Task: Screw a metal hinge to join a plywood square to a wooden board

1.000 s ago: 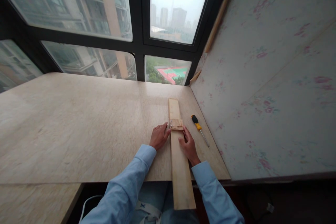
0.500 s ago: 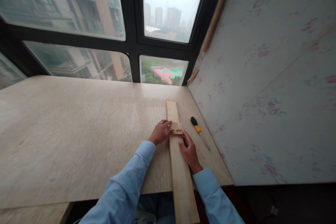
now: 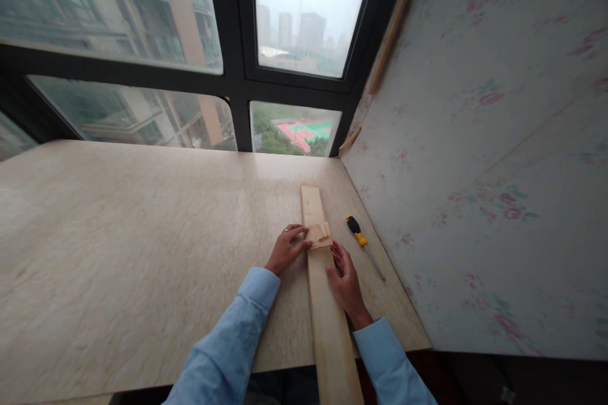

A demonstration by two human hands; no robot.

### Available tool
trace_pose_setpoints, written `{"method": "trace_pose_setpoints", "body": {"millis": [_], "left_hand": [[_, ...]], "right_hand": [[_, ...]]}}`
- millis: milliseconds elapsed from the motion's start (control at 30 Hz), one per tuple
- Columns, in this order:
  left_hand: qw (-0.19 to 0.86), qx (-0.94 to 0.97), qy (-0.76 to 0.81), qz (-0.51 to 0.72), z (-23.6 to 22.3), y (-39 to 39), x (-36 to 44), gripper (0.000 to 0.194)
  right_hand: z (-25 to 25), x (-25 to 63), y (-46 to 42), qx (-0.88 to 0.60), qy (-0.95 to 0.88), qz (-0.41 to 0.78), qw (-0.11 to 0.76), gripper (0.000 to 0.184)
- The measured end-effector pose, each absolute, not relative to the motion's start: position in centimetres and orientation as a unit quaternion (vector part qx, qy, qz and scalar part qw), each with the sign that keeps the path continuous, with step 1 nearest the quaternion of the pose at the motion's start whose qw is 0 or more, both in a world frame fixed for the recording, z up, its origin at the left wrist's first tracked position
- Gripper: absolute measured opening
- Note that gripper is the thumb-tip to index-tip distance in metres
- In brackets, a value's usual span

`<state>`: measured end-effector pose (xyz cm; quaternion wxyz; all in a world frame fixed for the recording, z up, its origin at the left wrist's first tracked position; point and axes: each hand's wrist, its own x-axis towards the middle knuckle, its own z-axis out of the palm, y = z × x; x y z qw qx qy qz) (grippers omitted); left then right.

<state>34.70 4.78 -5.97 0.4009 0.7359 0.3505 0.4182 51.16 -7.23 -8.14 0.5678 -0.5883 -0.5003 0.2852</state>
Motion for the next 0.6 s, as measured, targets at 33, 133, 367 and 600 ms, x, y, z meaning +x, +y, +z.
{"method": "trace_pose_setpoints", "body": {"millis": [33, 133, 367, 600], "left_hand": [[0.407, 0.732, 0.350, 0.420, -5.9, 4.7, 34.6, 0.035], [0.419, 0.728, 0.348, 0.417, -5.8, 4.7, 34.4, 0.036], [0.447, 0.713, 0.373, 0.392, -6.2, 4.6, 33.9, 0.036], [0.453, 0.710, 0.401, 0.360, -6.1, 3.6, 33.6, 0.043]], "right_hand": [[-8.1, 51.1, -7.3, -0.589, -0.504, 0.285, 0.564, 0.058], [-7.8, 51.1, -7.4, -0.594, -0.511, 0.287, 0.551, 0.055], [-7.6, 51.2, -7.5, -0.598, -0.511, 0.284, 0.548, 0.052], [-7.5, 51.1, -7.6, -0.603, -0.515, 0.286, 0.538, 0.051]]}}
